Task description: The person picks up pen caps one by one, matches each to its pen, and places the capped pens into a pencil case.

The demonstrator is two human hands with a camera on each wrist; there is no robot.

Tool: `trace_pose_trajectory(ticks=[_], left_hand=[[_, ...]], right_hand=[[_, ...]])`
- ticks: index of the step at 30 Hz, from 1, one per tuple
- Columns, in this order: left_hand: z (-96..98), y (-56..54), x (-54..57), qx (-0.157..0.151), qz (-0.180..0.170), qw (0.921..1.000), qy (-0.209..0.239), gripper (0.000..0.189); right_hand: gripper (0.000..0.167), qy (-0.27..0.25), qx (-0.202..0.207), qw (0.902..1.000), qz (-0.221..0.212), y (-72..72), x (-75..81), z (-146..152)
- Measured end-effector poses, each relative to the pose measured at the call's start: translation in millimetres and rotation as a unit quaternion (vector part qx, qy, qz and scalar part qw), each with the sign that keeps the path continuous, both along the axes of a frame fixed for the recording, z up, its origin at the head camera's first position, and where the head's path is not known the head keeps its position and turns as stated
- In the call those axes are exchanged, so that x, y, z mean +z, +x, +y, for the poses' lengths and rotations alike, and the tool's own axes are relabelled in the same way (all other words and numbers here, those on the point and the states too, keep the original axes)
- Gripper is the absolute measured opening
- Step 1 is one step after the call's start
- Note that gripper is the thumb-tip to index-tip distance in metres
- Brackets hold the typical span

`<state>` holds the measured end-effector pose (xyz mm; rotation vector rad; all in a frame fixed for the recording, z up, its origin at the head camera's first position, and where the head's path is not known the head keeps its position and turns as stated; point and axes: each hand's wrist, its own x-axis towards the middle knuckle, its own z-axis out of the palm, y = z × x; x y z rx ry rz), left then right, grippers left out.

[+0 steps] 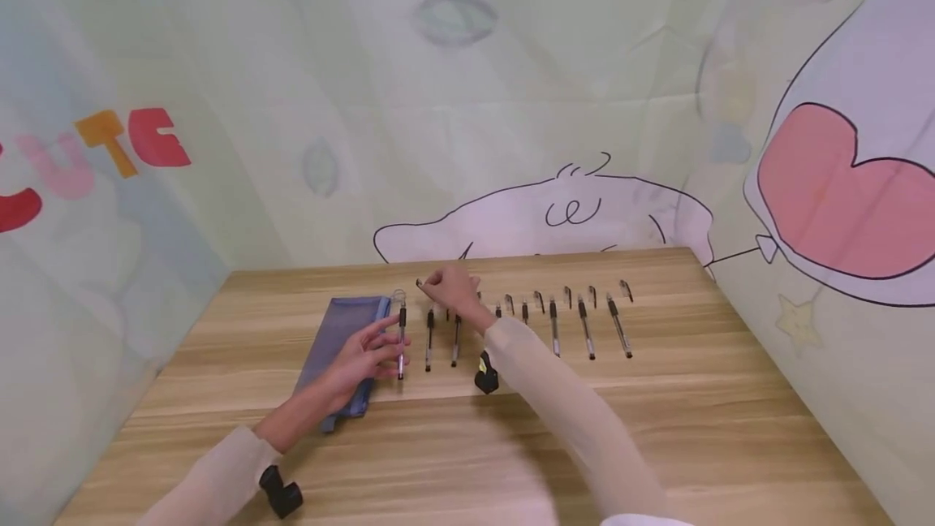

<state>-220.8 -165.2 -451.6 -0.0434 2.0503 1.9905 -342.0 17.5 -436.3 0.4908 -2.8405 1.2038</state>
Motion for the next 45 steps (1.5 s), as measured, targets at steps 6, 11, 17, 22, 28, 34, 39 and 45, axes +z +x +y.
trace_pose_trajectory(ticks=[6, 11, 17, 22, 28, 34, 39, 45], left_hand=[[5.0, 1.8, 1.2, -0.017, -0.003, 0.9999, 0.002, 0.063], [10.0, 1.5, 2.6, -0.024, 0.003, 0.9997, 0.004, 0.063], [21.5, -3.3, 5.7, -0.042, 0.017, 0.9990, -0.001, 0.063], [33.4, -8.5, 7.5, -0.051, 0.017, 0.9985, -0.005, 0.062], [46.9, -9.3, 9.7, -0.062, 0.016, 0.9979, 0.005, 0.062], [52.7, -8.3, 10.7, -0.067, 0.017, 0.9976, 0.002, 0.061], [55.2, -8.5, 8.5, -0.073, 0.015, 0.9972, -0.001, 0.063], [57.0, -7.4, 6.2, -0.091, 0.007, 0.9959, -0.005, 0.063]], right_hand=[[0.026, -0.058, 0.015, 0.9972, -0.043, 5.4, 1.8, 22], [0.032, -0.096, 0.021, 0.9893, -0.107, 11.1, 11.6, 41], [0.040, -0.137, 0.008, 0.9739, -0.181, 12.3, 19.2, 59], [0.041, -0.152, 0.009, 0.9689, -0.195, 16.2, 23.7, 72], [0.038, -0.153, 0.000, 0.9668, -0.205, 19.1, 26.3, 86], [0.038, -0.165, -0.002, 0.9630, -0.213, 15.6, 25.3, 93], [0.039, -0.171, 0.012, 0.9603, -0.220, 14.0, 23.1, 97], [0.040, -0.168, 0.029, 0.9593, -0.225, 19.5, 24.5, 99]])
